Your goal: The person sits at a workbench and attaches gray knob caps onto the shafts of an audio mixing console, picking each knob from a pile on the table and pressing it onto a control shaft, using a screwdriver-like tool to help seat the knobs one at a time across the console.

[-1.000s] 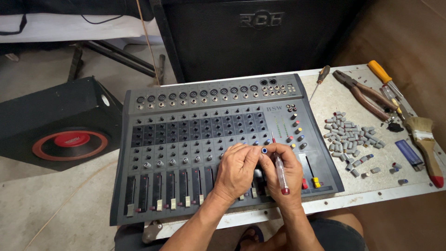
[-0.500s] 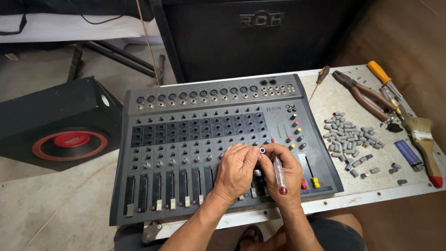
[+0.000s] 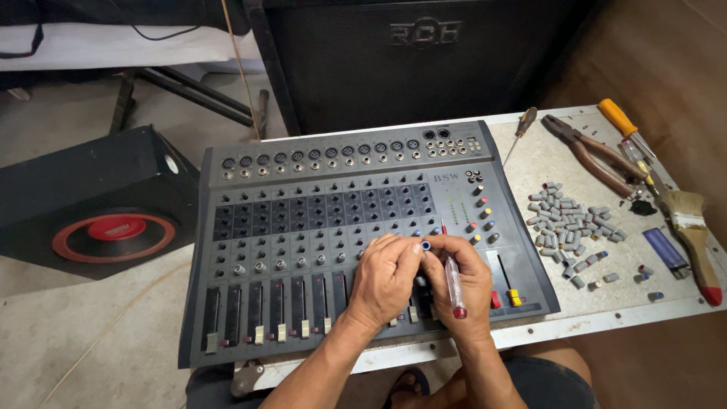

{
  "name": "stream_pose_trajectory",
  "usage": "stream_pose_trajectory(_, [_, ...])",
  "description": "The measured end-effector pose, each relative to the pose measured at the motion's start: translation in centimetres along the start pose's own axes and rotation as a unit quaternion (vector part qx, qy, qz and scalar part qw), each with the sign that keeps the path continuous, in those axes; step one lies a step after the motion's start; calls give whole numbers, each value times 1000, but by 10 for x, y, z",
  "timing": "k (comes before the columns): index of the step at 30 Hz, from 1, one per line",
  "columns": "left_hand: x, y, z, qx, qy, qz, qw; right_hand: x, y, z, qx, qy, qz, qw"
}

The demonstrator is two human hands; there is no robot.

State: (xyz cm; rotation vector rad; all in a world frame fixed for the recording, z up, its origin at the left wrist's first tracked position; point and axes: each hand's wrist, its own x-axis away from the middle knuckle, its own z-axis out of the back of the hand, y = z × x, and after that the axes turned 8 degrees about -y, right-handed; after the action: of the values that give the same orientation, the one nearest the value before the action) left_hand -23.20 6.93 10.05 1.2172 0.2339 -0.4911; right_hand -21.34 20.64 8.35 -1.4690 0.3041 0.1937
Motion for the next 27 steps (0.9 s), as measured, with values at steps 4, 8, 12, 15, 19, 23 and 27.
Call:
stream_pose_trajectory(4, [0, -1, -2, -9, 12, 12, 1000, 1, 0, 1, 17, 1, 4, 1000])
stream_pose_trajectory(8, [1, -1, -4, -12, 35, -13, 999, 1, 0, 2, 18, 4, -9, 1000])
stream_pose_trajectory(12, [1, -1, -5, -6, 30, 16, 999, 1, 0, 3, 45, 4, 7, 999])
stream_pose_trajectory(15, [1, 0, -5, 1, 36, 22, 999, 1, 0, 3, 39, 2, 8, 999])
stream_pose_trajectory(19, [0, 0, -5, 22, 36, 39, 998, 0, -2, 4, 39, -1, 11, 999])
stream_pose_trajectory(23, [0, -5, -5, 49, 45, 18, 998, -2, -4, 4, 66, -5, 24, 998])
stream_pose_trajectory(27, [1, -11, -6, 143, 26, 161, 976, -1, -8, 4, 54, -13, 34, 998])
